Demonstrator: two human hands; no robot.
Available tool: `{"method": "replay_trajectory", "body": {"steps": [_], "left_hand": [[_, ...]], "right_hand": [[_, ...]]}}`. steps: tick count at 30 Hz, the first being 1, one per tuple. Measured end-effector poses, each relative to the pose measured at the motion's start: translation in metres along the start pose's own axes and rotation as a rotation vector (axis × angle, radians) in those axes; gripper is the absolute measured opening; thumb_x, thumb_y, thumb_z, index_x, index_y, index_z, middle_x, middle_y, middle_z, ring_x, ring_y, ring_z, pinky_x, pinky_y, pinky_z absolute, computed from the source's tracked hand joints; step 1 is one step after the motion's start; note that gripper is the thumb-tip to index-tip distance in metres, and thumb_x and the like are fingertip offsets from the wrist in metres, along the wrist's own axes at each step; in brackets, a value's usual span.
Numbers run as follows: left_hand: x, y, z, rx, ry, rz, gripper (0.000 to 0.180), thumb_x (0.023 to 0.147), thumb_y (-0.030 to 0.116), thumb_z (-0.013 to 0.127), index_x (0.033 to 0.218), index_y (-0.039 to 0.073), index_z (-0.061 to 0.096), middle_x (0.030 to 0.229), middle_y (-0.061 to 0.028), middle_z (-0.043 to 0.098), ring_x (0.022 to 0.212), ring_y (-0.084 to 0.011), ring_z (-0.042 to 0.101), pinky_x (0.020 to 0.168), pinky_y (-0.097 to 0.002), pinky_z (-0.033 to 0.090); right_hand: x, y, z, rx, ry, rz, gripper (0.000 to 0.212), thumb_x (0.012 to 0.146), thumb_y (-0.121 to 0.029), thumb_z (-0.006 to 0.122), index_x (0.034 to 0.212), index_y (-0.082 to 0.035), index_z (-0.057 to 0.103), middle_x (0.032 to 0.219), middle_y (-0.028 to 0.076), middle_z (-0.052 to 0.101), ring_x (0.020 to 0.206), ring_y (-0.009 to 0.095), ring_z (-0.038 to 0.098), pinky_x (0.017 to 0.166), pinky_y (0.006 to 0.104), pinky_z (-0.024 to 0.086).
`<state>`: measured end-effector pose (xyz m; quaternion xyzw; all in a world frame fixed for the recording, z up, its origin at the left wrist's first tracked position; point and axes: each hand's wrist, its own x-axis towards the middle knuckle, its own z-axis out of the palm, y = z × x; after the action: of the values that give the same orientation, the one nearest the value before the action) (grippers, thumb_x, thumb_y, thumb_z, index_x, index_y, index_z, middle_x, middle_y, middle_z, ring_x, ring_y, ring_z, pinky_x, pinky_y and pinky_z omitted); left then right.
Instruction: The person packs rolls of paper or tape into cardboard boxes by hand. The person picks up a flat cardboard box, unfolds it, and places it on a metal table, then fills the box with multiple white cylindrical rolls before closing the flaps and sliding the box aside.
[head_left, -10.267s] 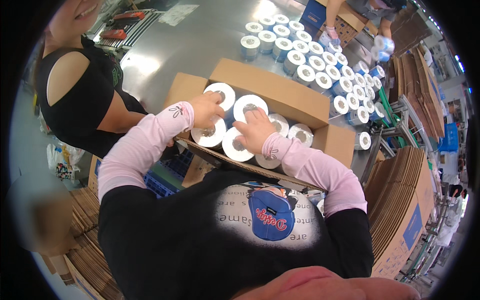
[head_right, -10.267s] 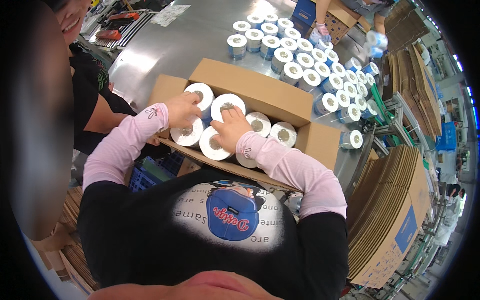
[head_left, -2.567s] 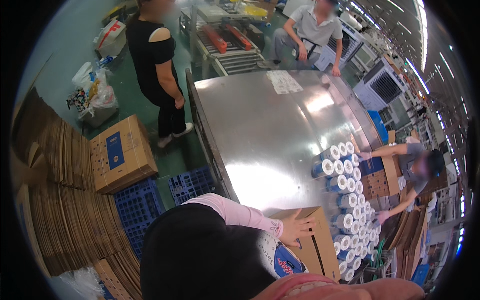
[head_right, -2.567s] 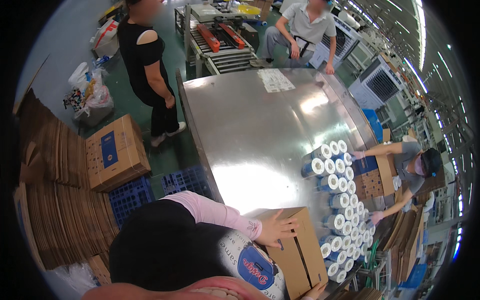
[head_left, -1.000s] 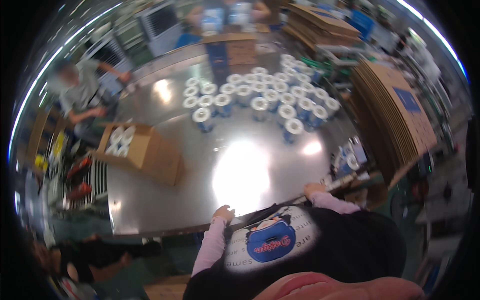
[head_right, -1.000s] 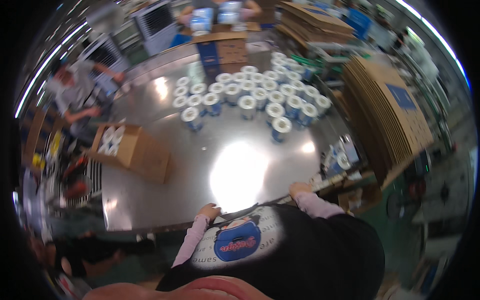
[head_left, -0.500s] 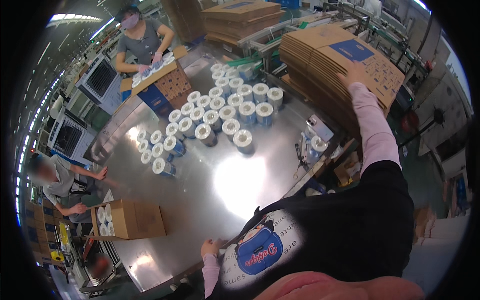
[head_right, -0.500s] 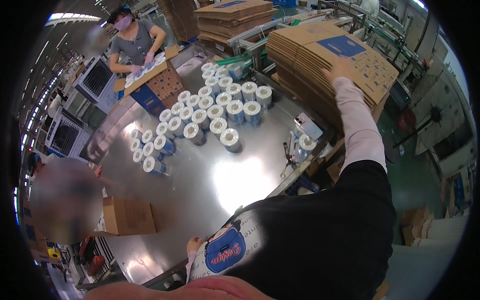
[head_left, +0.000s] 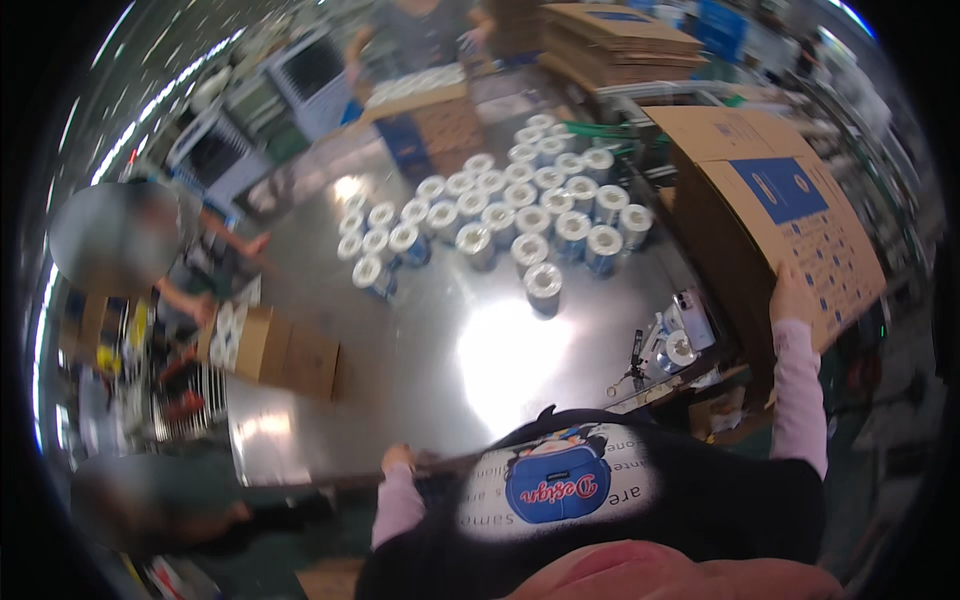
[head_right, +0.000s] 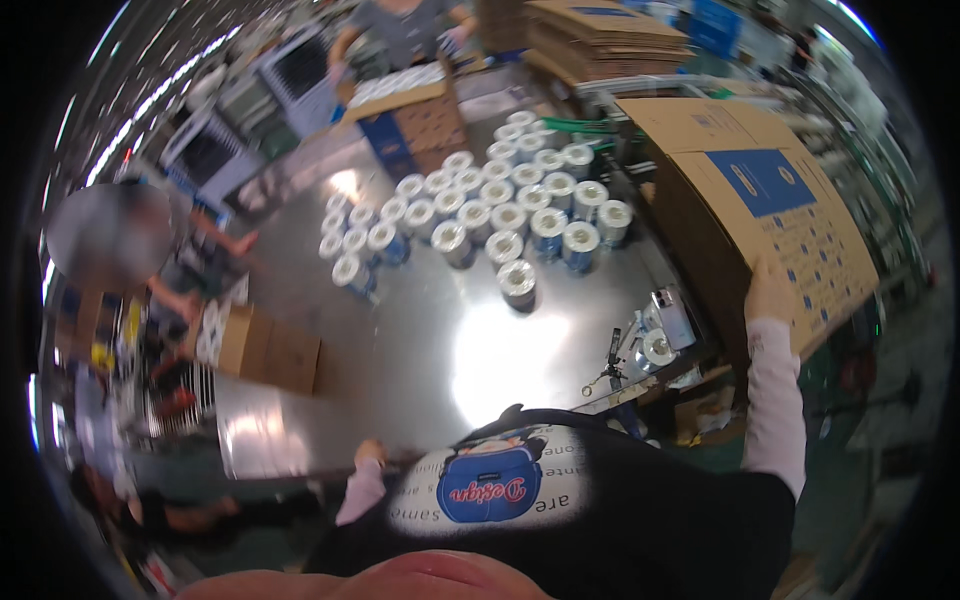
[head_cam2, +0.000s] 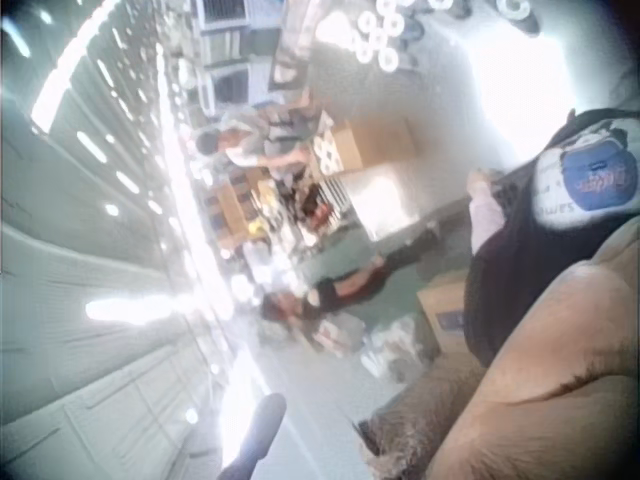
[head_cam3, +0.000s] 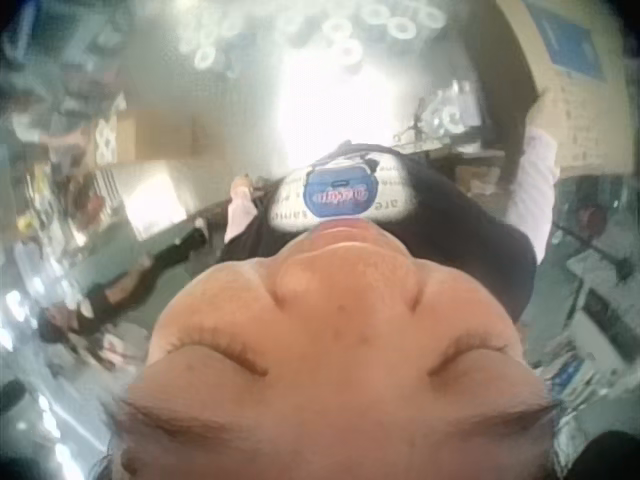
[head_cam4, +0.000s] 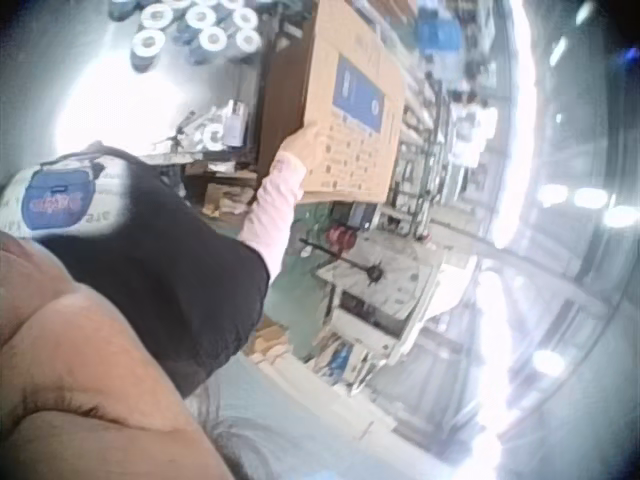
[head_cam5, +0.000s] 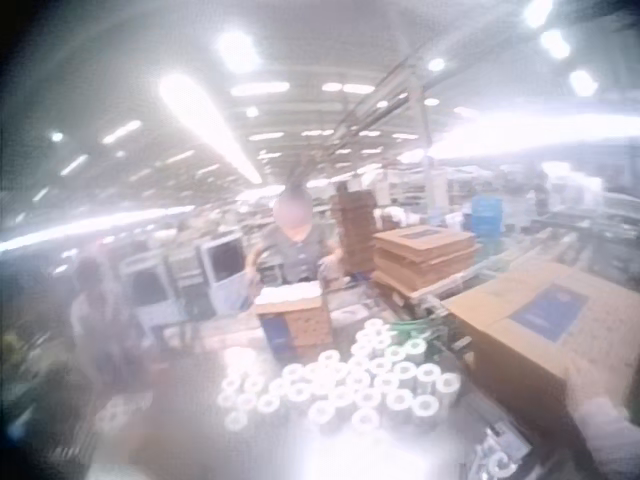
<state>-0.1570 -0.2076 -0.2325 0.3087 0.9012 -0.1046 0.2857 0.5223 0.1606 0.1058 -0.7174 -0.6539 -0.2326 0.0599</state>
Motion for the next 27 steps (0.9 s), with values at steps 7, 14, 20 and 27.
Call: {"method": "replay_trajectory", "body": {"steps": [7,14,20,27], "left_hand": [[0.013,0.074,-0.044,-0.551,0.186,0.319,0.051,0.083,0.033,0.060,0.125,0.004,0.057,0.116,-0.0211,0.063,0.110,-0.0349,0.059,0.096,-0.0400,0.046],[-0.037,0.138,-0.254,-1.047,0.544,0.650,0.058,0.082,0.024,0.066,0.133,0.005,0.047,0.113,-0.0172,0.063,0.104,-0.0276,0.061,0.090,-0.0364,0.048],[-0.131,0.170,-0.247,-0.779,0.649,0.965,0.094,0.076,0.042,0.073,0.146,0.003,0.024,0.148,-0.0281,0.020,0.137,-0.0403,0.026,0.112,-0.0428,0.026],[-0.214,0.200,-0.130,-0.612,0.555,0.765,0.124,0.068,0.057,0.075,0.148,-0.001,0.002,0.148,-0.0364,-0.012,0.137,-0.0566,-0.007,0.112,-0.0584,0.014]], "right_hand": [[-0.014,-0.084,-0.123,0.290,0.218,-0.488,0.041,0.084,-0.002,0.058,0.124,-0.012,0.058,0.118,0.008,0.063,0.095,0.031,0.064,0.078,0.0365,0.052],[0.007,-0.177,-0.212,0.757,0.083,-0.766,0.037,0.085,-0.001,0.059,0.122,-0.006,0.057,0.099,0.019,0.066,0.084,0.036,0.065,0.071,0.0371,0.051],[-0.010,-0.289,-0.169,0.647,-0.454,-1.129,0.040,0.085,-0.020,0.062,0.118,0.002,0.054,0.095,0.024,0.065,0.088,0.041,0.063,0.076,0.0426,0.050],[-0.089,-0.438,-0.158,1.549,-1.349,-1.094,0.043,0.086,-0.014,0.057,0.123,0.005,0.052,0.114,0.012,0.062,0.103,0.016,0.056,0.090,0.0287,0.044]]}}
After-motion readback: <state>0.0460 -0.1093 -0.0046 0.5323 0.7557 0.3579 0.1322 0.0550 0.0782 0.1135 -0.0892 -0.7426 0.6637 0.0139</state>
